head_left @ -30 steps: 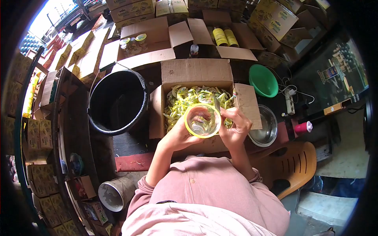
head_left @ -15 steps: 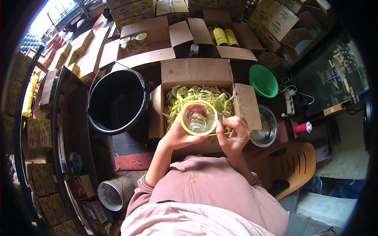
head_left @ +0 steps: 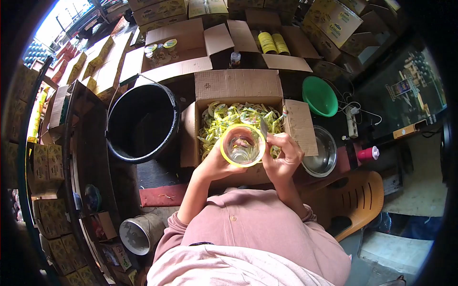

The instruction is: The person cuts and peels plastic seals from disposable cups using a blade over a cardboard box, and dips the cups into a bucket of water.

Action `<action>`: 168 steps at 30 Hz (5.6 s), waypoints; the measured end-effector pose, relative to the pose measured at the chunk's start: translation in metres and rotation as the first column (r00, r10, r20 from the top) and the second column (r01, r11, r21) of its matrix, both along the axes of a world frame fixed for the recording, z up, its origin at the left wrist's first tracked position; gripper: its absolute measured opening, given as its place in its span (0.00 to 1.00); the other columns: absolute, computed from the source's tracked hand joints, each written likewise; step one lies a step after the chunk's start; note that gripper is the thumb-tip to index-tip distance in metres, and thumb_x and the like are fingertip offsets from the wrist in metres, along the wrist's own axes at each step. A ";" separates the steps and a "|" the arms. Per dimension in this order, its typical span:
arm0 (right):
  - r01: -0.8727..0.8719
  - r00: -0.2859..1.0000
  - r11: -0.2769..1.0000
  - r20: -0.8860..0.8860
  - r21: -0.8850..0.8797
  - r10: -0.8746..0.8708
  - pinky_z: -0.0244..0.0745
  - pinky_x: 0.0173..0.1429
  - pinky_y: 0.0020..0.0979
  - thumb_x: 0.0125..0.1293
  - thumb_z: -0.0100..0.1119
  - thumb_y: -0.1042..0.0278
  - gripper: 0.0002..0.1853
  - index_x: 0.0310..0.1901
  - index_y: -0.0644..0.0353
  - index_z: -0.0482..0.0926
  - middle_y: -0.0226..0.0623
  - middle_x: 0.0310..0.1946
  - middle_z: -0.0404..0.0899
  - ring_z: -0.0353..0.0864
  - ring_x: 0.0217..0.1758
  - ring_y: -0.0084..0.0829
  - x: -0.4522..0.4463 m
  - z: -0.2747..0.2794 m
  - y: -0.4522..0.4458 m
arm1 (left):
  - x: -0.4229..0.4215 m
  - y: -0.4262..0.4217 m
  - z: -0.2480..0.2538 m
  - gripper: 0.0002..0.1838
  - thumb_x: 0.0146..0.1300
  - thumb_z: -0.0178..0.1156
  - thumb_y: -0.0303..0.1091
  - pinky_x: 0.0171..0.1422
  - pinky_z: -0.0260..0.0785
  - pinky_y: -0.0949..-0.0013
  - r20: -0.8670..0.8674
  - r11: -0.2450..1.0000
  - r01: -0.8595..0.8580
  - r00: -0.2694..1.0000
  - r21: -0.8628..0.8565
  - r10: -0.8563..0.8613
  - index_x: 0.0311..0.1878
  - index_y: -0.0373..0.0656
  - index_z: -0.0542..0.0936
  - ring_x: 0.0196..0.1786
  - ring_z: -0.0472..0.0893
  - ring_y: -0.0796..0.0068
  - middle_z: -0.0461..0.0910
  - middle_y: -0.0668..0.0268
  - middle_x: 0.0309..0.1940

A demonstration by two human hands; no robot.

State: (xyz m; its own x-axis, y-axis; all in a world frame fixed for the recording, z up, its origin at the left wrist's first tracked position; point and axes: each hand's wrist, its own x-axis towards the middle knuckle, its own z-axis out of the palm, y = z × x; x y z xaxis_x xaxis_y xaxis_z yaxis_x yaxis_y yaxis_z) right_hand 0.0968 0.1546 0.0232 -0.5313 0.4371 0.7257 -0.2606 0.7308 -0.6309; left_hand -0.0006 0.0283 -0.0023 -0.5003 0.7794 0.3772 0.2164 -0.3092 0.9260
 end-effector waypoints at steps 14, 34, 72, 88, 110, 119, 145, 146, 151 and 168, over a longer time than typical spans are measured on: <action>0.061 0.998 0.998 0.026 0.006 -0.061 0.71 0.29 0.24 0.44 0.61 0.83 0.11 0.33 0.61 0.80 0.32 0.21 0.74 0.74 0.23 0.24 0.003 -0.002 -0.006 | 0.003 0.010 -0.004 0.37 0.48 0.63 0.28 0.63 0.56 0.67 0.256 0.982 0.006 0.965 0.190 -0.055 0.61 0.36 0.57 0.58 0.64 0.70 0.62 0.60 0.55; 0.025 0.999 0.998 -0.035 0.055 -0.023 0.69 0.28 0.23 0.45 0.61 0.84 0.09 0.30 0.63 0.78 0.33 0.22 0.74 0.75 0.24 0.25 0.006 0.003 -0.010 | 0.003 0.005 -0.009 0.42 0.38 0.68 0.26 0.63 0.57 0.66 0.187 0.987 -0.076 0.981 0.144 0.049 0.59 0.38 0.58 0.57 0.66 0.70 0.66 0.62 0.52; -0.054 0.998 0.998 0.046 0.014 0.053 0.71 0.27 0.24 0.42 0.62 0.84 0.11 0.30 0.60 0.79 0.34 0.22 0.75 0.76 0.23 0.25 0.000 0.003 0.004 | -0.004 -0.002 -0.005 0.45 0.35 0.70 0.28 0.63 0.59 0.66 0.058 0.995 0.065 0.996 0.074 -0.069 0.61 0.38 0.59 0.56 0.68 0.70 0.61 0.61 0.58; -0.025 0.999 0.995 0.033 0.097 0.022 0.71 0.29 0.23 0.42 0.64 0.83 0.11 0.30 0.60 0.79 0.33 0.22 0.75 0.76 0.25 0.28 0.005 -0.001 0.003 | -0.006 -0.002 -0.001 0.44 0.35 0.68 0.30 0.61 0.59 0.66 0.073 0.991 0.109 0.991 0.083 -0.115 0.60 0.37 0.60 0.54 0.69 0.70 0.62 0.61 0.56; -0.166 0.984 0.984 0.061 -0.064 0.170 0.71 0.28 0.23 0.43 0.60 0.87 0.11 0.32 0.64 0.79 0.36 0.23 0.76 0.77 0.24 0.26 0.004 0.002 0.012 | -0.004 -0.002 -0.007 0.44 0.36 0.72 0.30 0.62 0.60 0.67 0.005 0.993 0.114 0.994 -0.009 -0.114 0.59 0.38 0.59 0.55 0.70 0.69 0.64 0.61 0.52; -0.161 0.982 0.984 0.084 -0.077 0.168 0.71 0.29 0.23 0.44 0.61 0.86 0.10 0.32 0.65 0.79 0.36 0.23 0.77 0.77 0.24 0.25 0.004 0.002 0.015 | -0.003 0.002 -0.012 0.43 0.35 0.72 0.32 0.63 0.58 0.67 -0.008 0.991 0.130 0.991 -0.016 -0.130 0.57 0.37 0.63 0.58 0.65 0.67 0.59 0.62 0.53; -0.166 0.725 0.969 0.644 -0.181 0.244 0.73 0.29 0.21 0.42 0.54 0.89 0.48 0.67 0.56 0.47 0.46 0.56 0.68 0.75 0.26 0.21 -0.002 -0.044 0.066 | -0.007 -0.006 -0.010 0.46 0.38 0.69 0.30 0.64 0.56 0.65 -0.038 0.990 0.023 0.999 0.140 -0.018 0.61 0.37 0.55 0.58 0.68 0.68 0.68 0.59 0.53; -0.155 0.739 0.962 0.620 -0.226 0.265 0.73 0.29 0.20 0.42 0.55 0.89 0.48 0.68 0.56 0.46 0.45 0.56 0.67 0.75 0.26 0.20 -0.001 -0.041 0.066 | -0.008 -0.006 -0.011 0.47 0.37 0.69 0.31 0.64 0.55 0.65 -0.026 0.991 0.015 1.000 0.132 -0.012 0.62 0.37 0.55 0.58 0.68 0.68 0.68 0.59 0.53; -0.215 0.847 0.724 0.244 -0.655 0.472 0.73 0.29 0.20 0.41 0.60 0.89 0.51 0.68 0.54 0.44 0.46 0.54 0.67 0.74 0.24 0.18 0.012 -0.044 0.075 | -0.010 -0.010 -0.019 0.49 0.35 0.70 0.31 0.64 0.56 0.65 0.047 0.993 -0.009 0.999 0.115 0.003 0.62 0.37 0.54 0.58 0.68 0.68 0.67 0.60 0.53; 0.023 0.795 0.957 0.586 -0.290 0.158 0.75 0.28 0.21 0.39 0.64 0.85 0.40 0.59 0.68 0.60 0.44 0.58 0.62 0.78 0.26 0.24 0.041 -0.090 0.089 | -0.093 -0.067 -0.035 0.26 0.53 0.53 0.31 0.63 0.57 0.55 0.777 0.698 -0.548 0.629 0.462 -0.020 0.57 0.39 0.64 0.60 0.65 0.63 0.65 0.58 0.56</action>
State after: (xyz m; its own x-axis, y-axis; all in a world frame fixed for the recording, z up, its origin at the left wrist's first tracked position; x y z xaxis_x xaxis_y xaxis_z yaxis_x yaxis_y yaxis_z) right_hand 0.1377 0.2432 -0.0672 -0.8522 0.5111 0.1116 0.1921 0.5041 -0.8420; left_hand -0.0937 -0.0385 -0.0371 -0.9497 0.2836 0.1325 -0.2049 -0.8833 0.4217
